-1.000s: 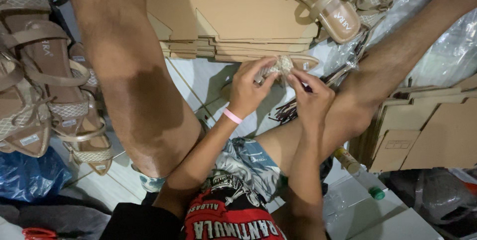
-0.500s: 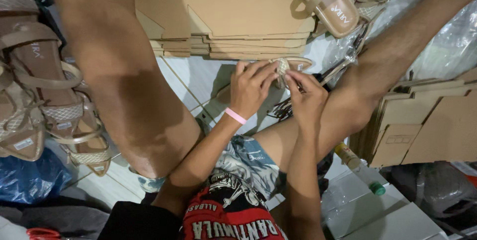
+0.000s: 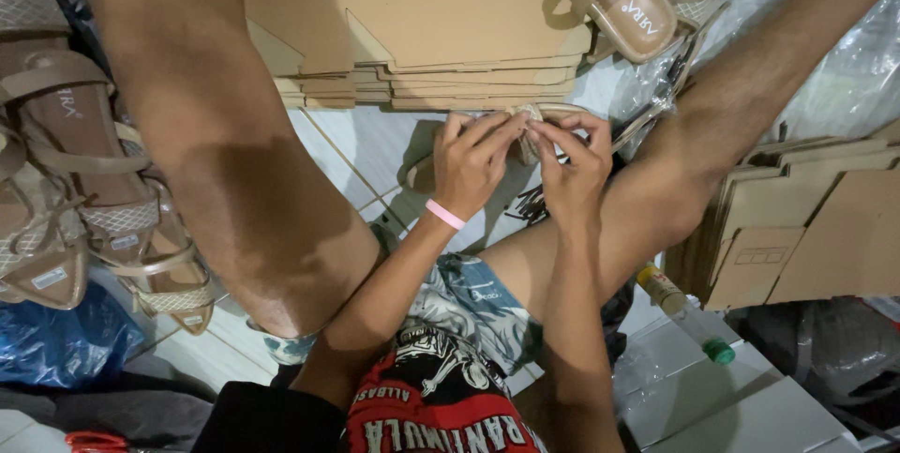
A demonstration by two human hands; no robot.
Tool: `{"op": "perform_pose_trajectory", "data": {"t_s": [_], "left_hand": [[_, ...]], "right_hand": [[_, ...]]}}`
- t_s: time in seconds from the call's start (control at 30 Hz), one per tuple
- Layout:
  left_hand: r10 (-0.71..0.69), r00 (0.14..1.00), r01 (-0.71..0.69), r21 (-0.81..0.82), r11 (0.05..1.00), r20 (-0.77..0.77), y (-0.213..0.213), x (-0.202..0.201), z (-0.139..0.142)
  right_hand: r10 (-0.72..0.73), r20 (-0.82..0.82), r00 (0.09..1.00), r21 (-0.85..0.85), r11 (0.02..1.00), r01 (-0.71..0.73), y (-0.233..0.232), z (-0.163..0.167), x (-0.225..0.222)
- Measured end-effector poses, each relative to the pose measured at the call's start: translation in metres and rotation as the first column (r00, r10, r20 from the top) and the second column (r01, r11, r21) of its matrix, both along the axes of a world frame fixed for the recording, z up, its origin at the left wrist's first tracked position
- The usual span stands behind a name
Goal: The person sits on the floor and assembles beige sandals by hand. They attach straps to the sole, thread them through holes, and secure them in place. The person handles multiple sandals and cardboard packaging materials during the process.
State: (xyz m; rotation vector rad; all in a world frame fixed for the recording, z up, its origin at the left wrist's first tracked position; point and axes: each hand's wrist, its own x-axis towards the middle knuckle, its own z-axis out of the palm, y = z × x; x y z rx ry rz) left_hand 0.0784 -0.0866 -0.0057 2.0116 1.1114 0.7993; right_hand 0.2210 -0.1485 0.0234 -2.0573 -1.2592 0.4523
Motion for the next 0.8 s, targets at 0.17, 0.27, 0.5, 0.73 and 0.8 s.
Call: {"op": "perform_pose_trajectory", "data": {"t_s": [0.17, 0.27, 0.5, 0.73, 0.8], "left_hand": [[0.004, 0.990, 0.008, -0.088, 0.996, 0.141, 0.009, -0.001, 0.003], [-0.071, 0.979, 0.090, -0.094, 0.991, 0.191, 0.018, -0.006, 0.005], [-0.062, 0.986, 0.092, -0.194, 0.977, 0.155, 0.023, -0.005, 0.012], [0.005, 0.961, 0.073, -0.271, 0.960, 0.278, 0.023, -0.009, 0.013], [0.010, 0.959, 0.076, -0.289, 0.954, 0.283, 0.023, -0.012, 0.013]], "right_hand": [[-0.029, -0.169, 0.985, -0.006, 1.000, 0.028, -0.001, -0.016, 0.003], [-0.023, -0.230, 0.973, -0.030, 0.999, 0.017, -0.005, -0.023, 0.006], [0.008, -0.498, 0.867, 0.017, 1.000, 0.001, -0.009, -0.016, 0.008], [0.079, -0.162, 0.984, -0.064, 0.994, -0.090, -0.012, -0.003, 0.001], [-0.003, -0.351, 0.936, -0.068, 0.997, -0.023, -0.010, -0.007, 0.001]]}}
